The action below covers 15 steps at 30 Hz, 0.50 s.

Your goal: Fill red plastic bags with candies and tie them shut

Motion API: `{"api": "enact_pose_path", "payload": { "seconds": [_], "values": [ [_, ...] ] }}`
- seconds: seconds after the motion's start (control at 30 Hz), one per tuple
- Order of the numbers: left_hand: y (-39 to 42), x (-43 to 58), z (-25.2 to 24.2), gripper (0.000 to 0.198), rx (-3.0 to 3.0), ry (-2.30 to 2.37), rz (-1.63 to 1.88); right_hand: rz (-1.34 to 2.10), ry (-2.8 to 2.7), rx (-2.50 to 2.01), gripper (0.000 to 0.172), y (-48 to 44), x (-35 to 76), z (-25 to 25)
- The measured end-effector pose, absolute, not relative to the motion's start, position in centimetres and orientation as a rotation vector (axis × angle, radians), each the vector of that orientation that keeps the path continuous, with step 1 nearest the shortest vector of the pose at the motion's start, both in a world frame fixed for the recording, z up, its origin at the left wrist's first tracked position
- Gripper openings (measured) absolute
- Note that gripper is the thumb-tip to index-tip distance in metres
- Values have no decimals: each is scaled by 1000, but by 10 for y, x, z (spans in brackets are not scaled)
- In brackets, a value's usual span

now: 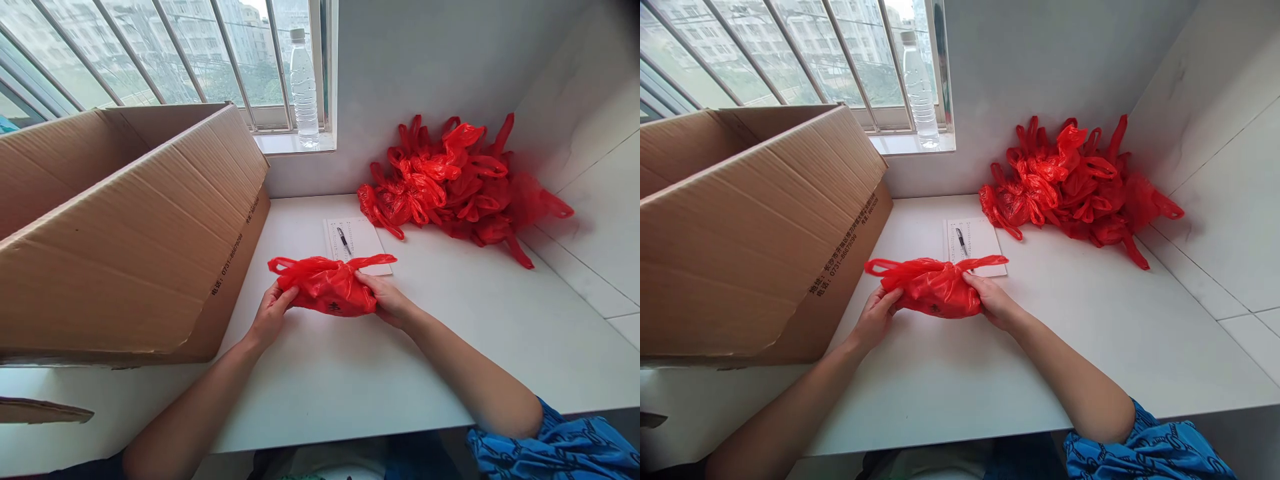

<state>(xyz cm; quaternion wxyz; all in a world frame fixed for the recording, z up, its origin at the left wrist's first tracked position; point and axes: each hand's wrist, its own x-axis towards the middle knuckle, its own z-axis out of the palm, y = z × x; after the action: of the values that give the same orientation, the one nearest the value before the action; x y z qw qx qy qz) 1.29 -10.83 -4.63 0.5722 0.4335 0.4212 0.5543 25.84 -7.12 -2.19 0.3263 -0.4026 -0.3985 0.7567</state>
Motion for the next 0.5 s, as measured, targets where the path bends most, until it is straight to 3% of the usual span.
{"api": "enact_pose_path", "payload": {
  "seconds": [0.5],
  "values": [
    [-109,13,-42,32,1130,1047,1238,1678,-1397,-993,35,-72,262,-16]
  ]
}}
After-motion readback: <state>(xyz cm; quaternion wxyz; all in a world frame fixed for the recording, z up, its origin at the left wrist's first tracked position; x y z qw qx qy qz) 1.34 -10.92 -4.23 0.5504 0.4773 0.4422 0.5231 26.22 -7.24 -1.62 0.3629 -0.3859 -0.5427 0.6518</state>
